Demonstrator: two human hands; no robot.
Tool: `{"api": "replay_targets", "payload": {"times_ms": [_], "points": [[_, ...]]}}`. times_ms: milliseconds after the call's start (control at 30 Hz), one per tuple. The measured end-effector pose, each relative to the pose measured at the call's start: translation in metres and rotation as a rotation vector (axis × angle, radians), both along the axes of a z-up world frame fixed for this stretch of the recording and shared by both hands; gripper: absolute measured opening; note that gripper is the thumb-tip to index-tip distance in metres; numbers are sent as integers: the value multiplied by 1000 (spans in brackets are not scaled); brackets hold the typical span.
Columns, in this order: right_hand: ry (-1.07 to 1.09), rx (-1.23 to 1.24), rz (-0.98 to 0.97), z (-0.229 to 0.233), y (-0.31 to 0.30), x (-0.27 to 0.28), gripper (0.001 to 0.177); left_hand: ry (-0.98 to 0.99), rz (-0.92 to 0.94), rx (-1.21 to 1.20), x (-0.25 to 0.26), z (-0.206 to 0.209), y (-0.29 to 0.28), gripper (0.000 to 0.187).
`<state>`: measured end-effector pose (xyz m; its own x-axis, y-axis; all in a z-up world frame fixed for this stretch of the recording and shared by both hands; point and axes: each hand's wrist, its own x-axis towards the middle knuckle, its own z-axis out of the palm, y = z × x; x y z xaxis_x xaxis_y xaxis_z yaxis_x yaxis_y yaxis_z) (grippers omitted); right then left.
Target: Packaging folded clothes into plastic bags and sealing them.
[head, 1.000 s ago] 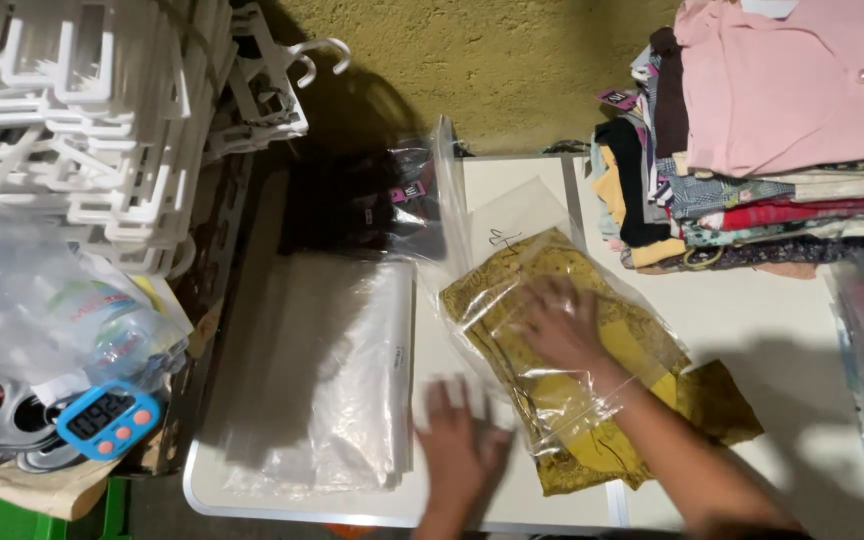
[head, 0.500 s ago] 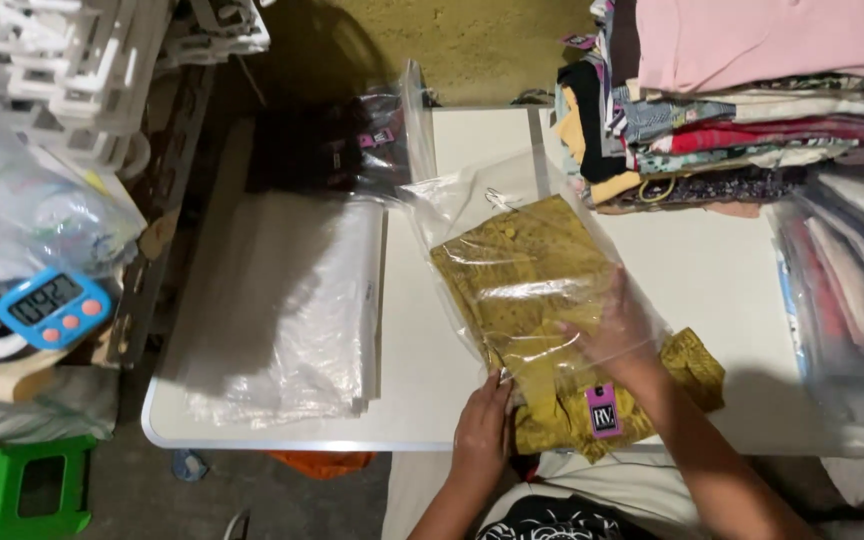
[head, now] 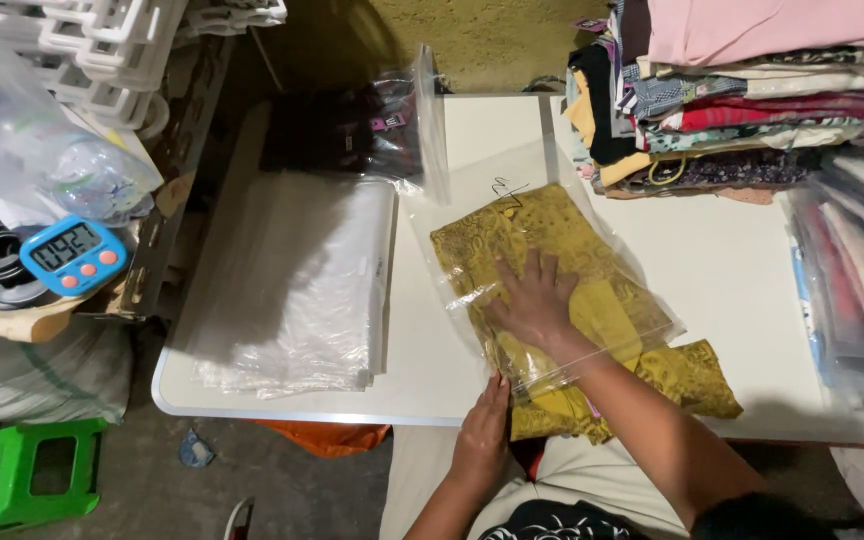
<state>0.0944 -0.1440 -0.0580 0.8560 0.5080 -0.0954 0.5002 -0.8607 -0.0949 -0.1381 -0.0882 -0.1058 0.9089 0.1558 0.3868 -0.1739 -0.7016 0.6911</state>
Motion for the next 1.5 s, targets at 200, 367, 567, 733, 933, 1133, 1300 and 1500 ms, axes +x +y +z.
{"api": "replay_targets", "payload": {"times_ms": [200, 367, 567, 733, 933, 1133, 1300, 1500], "points": [[-50, 29, 55, 4, 25, 29, 74, -45, -39, 34, 0, -9, -3, 80], [-72, -10, 35, 3, 49, 50, 75, -114, -35, 38, -1, -37, -5, 77], [-63, -101, 41, 14, 65, 68, 77, -118, -76, 6, -2, -7, -3, 76], [-53, -83, 56, 12, 64, 73, 78, -172, -30, 29, 2, -5, -6, 71], [17, 5, 53, 19, 21, 48, 74, -176, 25, 6, 2, 4, -7, 68], [-13, 24, 128, -9, -69, 21, 70, -155, 69, 25, 2, 4, -6, 64], [-74, 252, 163, -25, -154, 10, 71, -66, 130, -5, 0, 15, -8, 60], [-21, 486, 127, 0, -169, 3, 67, 0, 189, 82, 3, 45, -5, 52]]}}
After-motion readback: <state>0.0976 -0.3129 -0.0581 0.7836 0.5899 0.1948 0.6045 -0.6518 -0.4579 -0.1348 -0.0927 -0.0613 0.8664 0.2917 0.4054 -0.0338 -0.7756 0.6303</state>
